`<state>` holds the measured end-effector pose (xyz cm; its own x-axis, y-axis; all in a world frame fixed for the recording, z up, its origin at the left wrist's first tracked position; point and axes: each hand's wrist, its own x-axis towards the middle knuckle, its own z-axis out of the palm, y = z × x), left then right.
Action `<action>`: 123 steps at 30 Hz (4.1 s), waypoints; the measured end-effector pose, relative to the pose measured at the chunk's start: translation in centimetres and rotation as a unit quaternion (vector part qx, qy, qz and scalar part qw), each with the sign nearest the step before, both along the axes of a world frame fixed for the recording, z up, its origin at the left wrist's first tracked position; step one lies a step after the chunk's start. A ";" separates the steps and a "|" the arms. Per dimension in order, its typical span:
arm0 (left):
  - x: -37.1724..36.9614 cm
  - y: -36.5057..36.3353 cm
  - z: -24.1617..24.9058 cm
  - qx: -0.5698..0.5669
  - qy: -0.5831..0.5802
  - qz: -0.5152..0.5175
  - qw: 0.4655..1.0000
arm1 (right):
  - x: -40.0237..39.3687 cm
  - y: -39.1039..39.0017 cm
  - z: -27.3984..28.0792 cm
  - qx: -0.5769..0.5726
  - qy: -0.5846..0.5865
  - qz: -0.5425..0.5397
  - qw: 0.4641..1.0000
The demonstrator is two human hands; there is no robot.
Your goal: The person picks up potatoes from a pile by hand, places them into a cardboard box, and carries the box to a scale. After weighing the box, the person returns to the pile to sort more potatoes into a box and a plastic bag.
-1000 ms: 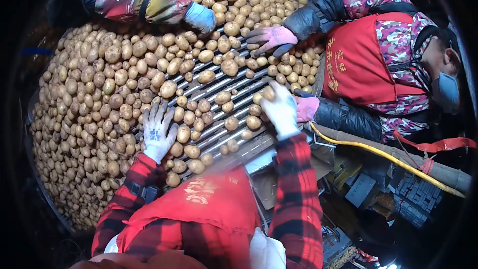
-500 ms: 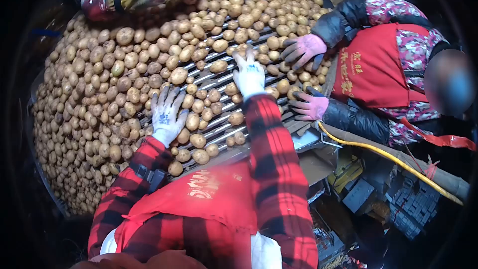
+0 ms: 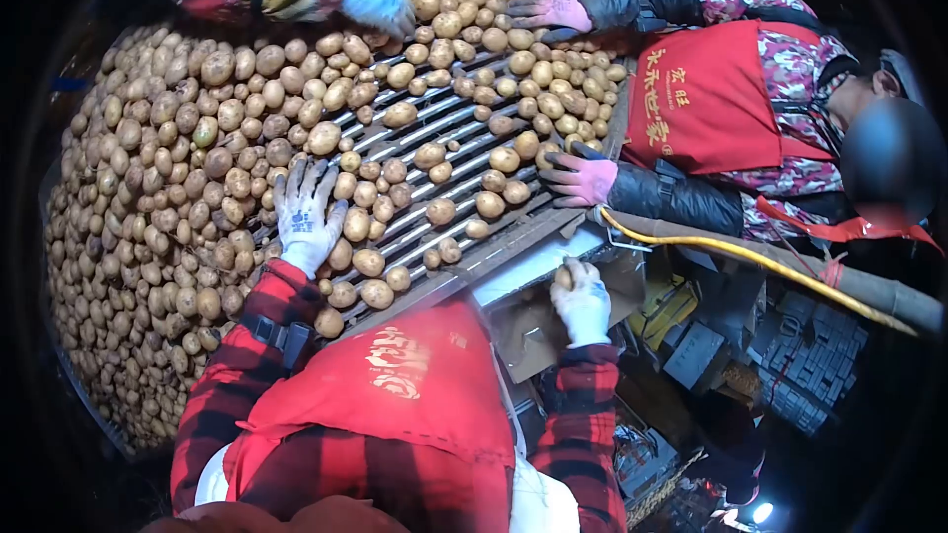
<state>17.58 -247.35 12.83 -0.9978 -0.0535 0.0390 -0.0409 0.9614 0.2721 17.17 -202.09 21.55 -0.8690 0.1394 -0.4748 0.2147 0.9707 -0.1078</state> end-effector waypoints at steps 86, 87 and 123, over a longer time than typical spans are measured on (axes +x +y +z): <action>13.6 1.5 3.8 0.630 -0.110 0.134 0.757 | 4.3 -24.6 -5.7 -0.203 0.114 0.290 0.928; 13.0 2.3 4.8 0.631 -0.090 0.144 0.757 | 4.4 -23.8 -4.4 -0.379 0.039 0.142 0.913; 10.7 -1.2 2.5 0.113 -0.074 -0.120 0.984 | -3.2 -19.3 -5.0 -0.192 0.255 0.267 0.910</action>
<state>28.31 -248.53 15.36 -0.9765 0.1942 -0.0934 0.1252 0.8641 0.4876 13.95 -221.42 16.58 -0.8853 -0.4575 0.0832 -0.4484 0.7923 -0.4137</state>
